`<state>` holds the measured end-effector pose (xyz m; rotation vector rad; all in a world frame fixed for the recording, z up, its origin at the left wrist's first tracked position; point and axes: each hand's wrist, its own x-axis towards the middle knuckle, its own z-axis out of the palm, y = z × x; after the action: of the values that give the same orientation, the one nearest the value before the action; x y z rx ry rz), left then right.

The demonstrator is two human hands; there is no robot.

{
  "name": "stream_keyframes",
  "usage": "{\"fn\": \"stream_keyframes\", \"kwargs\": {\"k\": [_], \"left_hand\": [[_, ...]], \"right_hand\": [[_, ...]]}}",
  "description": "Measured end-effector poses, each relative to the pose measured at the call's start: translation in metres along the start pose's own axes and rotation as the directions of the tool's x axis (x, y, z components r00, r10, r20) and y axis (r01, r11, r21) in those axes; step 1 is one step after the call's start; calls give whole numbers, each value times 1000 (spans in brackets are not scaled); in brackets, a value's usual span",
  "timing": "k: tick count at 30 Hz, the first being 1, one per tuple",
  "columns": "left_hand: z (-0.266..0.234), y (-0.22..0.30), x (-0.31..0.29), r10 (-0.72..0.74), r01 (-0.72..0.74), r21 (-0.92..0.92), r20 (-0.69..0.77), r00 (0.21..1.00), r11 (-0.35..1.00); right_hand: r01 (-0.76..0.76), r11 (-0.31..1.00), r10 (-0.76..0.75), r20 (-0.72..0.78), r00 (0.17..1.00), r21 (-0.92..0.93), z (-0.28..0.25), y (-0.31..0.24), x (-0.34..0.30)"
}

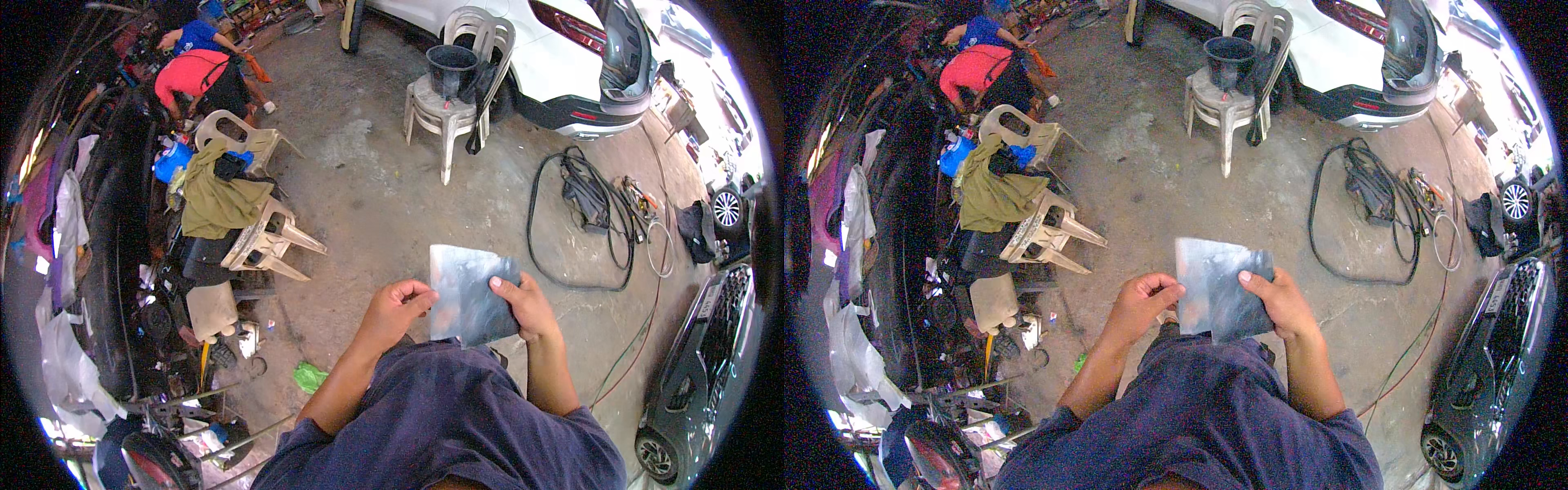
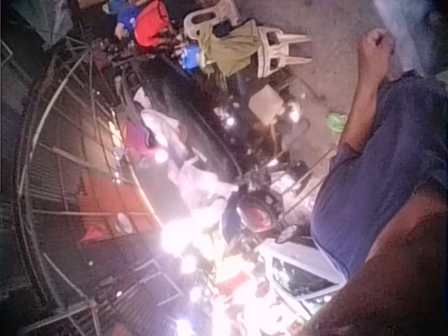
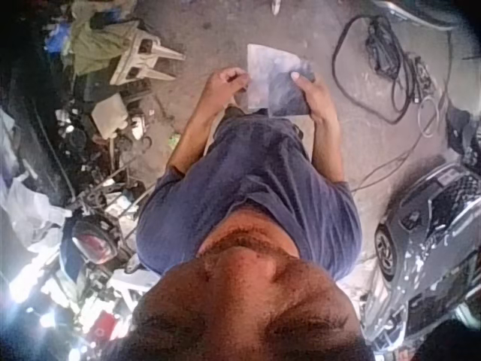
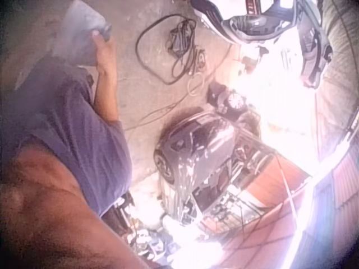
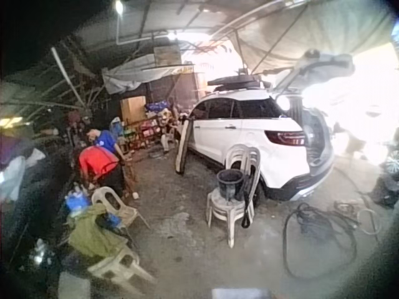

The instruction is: The person handles a sanding sheet and a small red tool, then walks through a garage to retrieve a paint can. They return to the starting area and continue handling the sanding sheet and tool, preparing materials for a task.

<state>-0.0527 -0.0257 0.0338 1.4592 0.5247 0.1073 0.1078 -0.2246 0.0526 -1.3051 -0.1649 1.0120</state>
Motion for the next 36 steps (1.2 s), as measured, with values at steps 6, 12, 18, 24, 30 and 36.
{"fn": "stream_keyframes", "kwargs": {"k": [6,12,18,24,30,36], "left_hand": [[2,4,-11,-44,39,117,35,998,992],[-10,5,-7,-53,101,166,-271,961,981],[-5,-14,-5,228,-183,410,-63,972,893],[45,-49,-1,172,-234,146,344,923,961],[42,-25,15,-217,257,-245,177,960,935],[24,-26,6,124,-112,-102,118,985,988]], "right_hand": [[169,978,-142,-207,968,118,-27,-5,12],[236,954,-172,-307,936,184,-32,-5,9],[255,857,-129,-293,947,448,-27,2,8],[44,671,-132,60,989,740,16,21,14],[22,620,-100,51,994,785,27,20,16],[497,856,-386,-460,800,144,-23,12,28]]}}
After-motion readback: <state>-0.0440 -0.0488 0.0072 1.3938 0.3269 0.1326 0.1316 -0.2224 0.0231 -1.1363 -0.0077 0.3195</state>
